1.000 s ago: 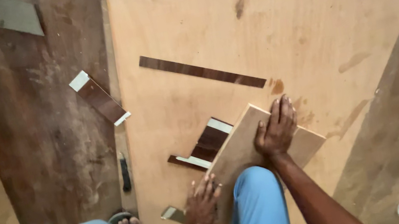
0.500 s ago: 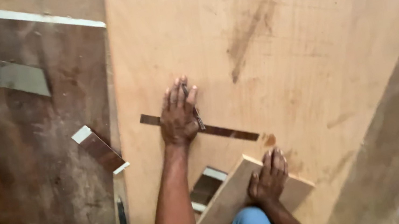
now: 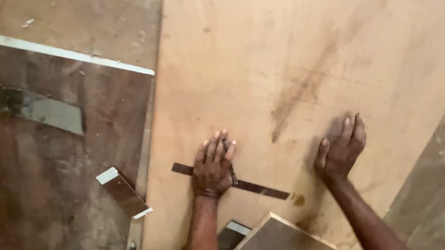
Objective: The person measures and marks a dark wood veneer strip using a tape measure and a pen. They then use a larger plywood board as a straightedge to draw a line on the veneer. The person also measures and marks a larger plywood board, using the veneer strip as a reference for alignment.
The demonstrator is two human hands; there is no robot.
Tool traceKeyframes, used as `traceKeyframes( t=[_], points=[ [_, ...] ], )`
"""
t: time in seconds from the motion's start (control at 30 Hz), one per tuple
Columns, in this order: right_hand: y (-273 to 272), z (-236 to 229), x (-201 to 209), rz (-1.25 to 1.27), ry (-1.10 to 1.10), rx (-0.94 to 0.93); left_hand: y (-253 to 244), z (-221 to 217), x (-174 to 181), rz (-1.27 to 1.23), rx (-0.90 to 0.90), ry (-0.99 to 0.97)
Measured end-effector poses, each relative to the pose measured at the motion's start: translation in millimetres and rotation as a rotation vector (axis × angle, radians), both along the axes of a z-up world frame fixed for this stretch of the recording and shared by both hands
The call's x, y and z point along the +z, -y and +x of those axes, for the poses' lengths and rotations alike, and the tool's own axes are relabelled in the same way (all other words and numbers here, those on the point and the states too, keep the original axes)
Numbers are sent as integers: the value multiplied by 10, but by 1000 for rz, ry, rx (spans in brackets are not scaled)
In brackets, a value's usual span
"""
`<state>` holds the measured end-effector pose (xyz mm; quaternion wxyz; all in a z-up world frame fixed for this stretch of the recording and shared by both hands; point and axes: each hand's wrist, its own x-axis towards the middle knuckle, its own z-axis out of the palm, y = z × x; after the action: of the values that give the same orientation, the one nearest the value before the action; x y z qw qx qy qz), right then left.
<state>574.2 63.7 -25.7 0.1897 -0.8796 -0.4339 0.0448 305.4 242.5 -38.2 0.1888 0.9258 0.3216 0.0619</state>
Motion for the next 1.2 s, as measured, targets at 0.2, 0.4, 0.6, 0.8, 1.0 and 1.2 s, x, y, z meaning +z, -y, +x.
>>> traceKeyframes(
  t=[0.2, 0.4, 0.6, 0.8, 1.0, 1.2],
  points=[
    [-164, 123, -88, -53, 58, 82, 70, -40, -62, -71, -12, -30],
    [-150, 121, -62, -72, 67, 102, 135, -85, -61, -96, -26, -52],
    [-150, 97, -50, -121, 63, 142, 148, -128, -60, -126, -38, -92],
    [-205, 75, -147, -120, 90, 103, 24, -64, -64, -108, -7, -22],
    [-199, 73, -91, -135, 69, 98, 2, -47, -5, -109, 1, 14],
    [-200, 52, -26, -146, 71, 121, 28, -55, 46, -108, 2, 19]
  ],
)
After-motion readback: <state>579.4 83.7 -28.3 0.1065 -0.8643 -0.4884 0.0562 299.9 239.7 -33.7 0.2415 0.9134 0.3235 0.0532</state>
